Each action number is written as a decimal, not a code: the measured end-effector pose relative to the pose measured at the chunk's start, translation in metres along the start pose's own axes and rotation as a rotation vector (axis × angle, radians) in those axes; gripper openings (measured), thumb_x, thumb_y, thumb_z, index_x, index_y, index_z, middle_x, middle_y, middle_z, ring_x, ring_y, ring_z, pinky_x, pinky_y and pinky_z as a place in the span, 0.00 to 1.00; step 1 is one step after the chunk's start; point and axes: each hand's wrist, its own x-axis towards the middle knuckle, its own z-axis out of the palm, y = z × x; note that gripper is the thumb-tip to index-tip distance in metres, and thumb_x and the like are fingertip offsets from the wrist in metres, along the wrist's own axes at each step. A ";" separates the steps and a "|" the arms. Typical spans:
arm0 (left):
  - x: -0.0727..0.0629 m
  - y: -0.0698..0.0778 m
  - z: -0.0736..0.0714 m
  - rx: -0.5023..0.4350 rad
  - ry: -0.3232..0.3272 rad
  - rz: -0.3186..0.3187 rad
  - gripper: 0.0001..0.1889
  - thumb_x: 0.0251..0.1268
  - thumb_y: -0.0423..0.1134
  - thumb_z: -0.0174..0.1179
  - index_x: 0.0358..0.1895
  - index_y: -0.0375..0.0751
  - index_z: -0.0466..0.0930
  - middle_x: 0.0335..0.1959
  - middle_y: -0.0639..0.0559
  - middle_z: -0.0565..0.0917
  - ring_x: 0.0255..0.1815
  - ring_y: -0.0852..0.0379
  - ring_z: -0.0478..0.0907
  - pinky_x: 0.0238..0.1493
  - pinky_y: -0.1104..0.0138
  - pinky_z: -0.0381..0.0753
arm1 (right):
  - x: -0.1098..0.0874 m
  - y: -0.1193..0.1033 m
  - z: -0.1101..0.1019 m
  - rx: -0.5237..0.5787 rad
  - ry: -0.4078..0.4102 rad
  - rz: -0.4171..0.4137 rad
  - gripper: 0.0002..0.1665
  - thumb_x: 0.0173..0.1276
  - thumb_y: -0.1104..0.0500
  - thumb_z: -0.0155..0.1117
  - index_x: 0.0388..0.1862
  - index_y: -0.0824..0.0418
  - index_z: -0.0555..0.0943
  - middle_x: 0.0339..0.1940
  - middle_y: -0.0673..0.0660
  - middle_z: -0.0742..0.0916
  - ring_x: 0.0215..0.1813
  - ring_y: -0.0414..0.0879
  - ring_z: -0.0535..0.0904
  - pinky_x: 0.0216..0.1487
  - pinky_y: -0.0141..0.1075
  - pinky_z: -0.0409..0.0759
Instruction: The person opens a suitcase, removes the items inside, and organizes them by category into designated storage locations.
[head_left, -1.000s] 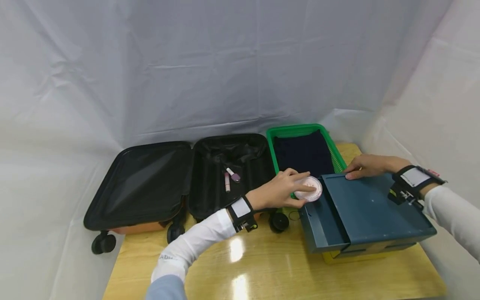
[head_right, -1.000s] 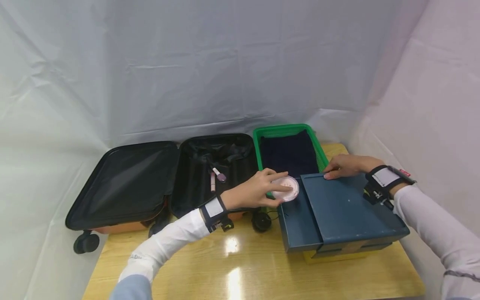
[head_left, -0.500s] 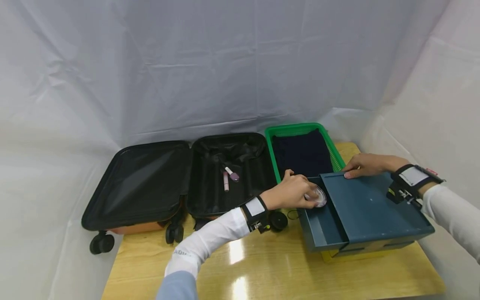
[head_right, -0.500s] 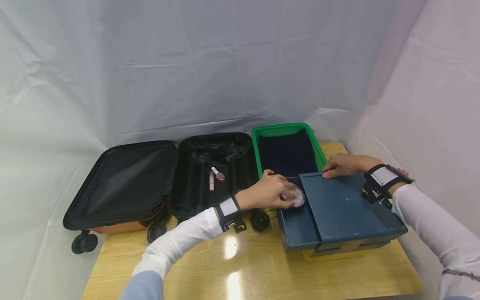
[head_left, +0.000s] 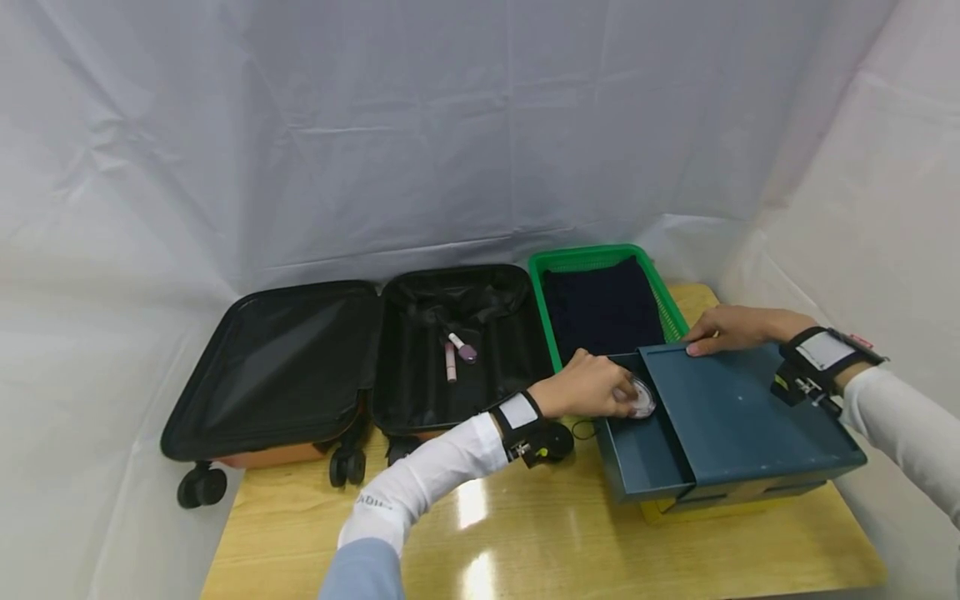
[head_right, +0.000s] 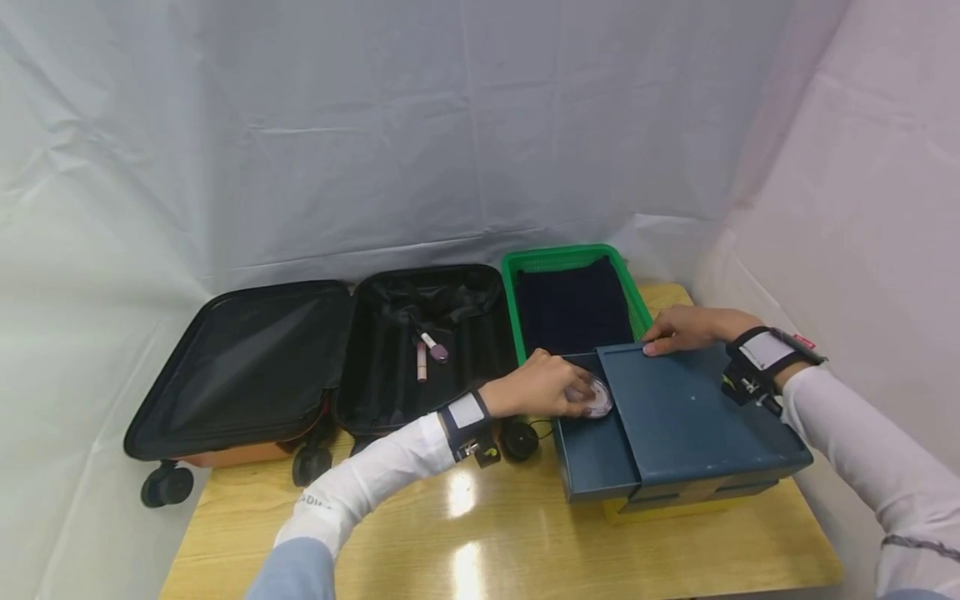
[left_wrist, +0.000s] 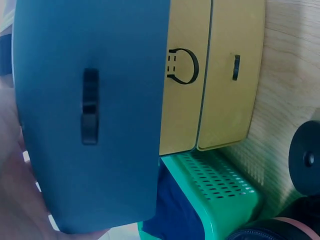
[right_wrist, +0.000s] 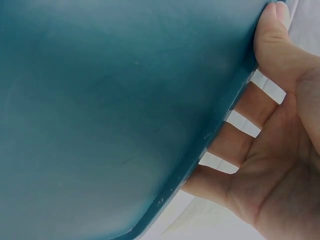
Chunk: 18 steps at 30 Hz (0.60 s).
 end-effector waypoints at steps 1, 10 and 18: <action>0.000 0.000 0.000 0.001 -0.001 -0.001 0.15 0.67 0.54 0.62 0.52 0.59 0.88 0.53 0.64 0.84 0.31 0.71 0.78 0.18 0.73 0.59 | 0.000 0.000 0.000 0.000 0.000 0.004 0.18 0.75 0.56 0.58 0.54 0.65 0.85 0.33 0.43 0.85 0.31 0.35 0.73 0.35 0.32 0.69; -0.005 -0.005 0.005 -0.033 0.039 0.029 0.16 0.78 0.51 0.49 0.49 0.58 0.89 0.51 0.62 0.85 0.27 0.68 0.76 0.25 0.73 0.58 | 0.000 0.002 -0.001 -0.003 -0.005 -0.037 0.16 0.75 0.57 0.58 0.52 0.65 0.86 0.31 0.42 0.85 0.30 0.34 0.72 0.34 0.32 0.68; -0.032 -0.028 0.017 -0.150 0.468 0.227 0.14 0.69 0.42 0.63 0.52 0.40 0.86 0.57 0.47 0.81 0.60 0.55 0.74 0.66 0.65 0.64 | 0.000 0.000 -0.001 0.016 -0.011 -0.021 0.16 0.75 0.58 0.58 0.52 0.64 0.86 0.32 0.43 0.85 0.30 0.35 0.75 0.35 0.31 0.70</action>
